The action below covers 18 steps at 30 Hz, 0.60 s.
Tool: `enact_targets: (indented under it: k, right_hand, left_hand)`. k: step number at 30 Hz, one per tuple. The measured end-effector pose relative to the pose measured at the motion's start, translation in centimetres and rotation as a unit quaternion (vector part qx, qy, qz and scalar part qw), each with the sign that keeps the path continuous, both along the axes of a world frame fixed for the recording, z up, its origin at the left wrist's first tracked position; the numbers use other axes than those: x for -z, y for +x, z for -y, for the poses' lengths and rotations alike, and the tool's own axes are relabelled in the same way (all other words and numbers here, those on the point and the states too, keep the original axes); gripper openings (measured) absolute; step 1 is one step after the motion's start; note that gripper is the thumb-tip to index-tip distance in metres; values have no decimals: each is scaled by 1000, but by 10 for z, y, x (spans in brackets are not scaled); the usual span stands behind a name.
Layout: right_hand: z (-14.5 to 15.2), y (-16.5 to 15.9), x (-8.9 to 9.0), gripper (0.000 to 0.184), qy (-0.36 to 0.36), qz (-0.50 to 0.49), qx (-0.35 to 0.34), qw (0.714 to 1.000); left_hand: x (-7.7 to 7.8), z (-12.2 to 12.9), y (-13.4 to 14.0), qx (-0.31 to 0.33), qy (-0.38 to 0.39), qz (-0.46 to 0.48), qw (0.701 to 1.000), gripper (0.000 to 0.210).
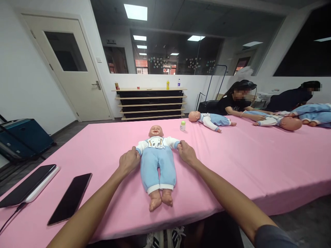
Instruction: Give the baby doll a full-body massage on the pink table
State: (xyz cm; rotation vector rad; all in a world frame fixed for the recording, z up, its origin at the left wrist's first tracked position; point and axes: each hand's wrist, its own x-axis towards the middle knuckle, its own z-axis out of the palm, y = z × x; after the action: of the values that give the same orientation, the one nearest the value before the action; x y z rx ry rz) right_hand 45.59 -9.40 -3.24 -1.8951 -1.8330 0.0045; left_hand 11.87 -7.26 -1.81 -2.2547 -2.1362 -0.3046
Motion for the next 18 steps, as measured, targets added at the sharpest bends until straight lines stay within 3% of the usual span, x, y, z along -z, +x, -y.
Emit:
enact_targets:
  k: [5,11,14,18]
  right_hand:
    - [-49,1,-27,34,63,47,6,997]
    - [-141,-5,-41,33,44,44,54,997]
    - [-186,-8,-34,32,-21,26,79,996]
    - [-230,-11,-9,36,-137,29,79,987]
  left_hand:
    - [-30,-44,7,2,64,-11,998,36]
    - [-53,-144,24,0,81,-27,996,43]
    - [-48,-200,34,1,6,-46,999,41]
    - [-15,-255,47,1,-81,-59,995,35]
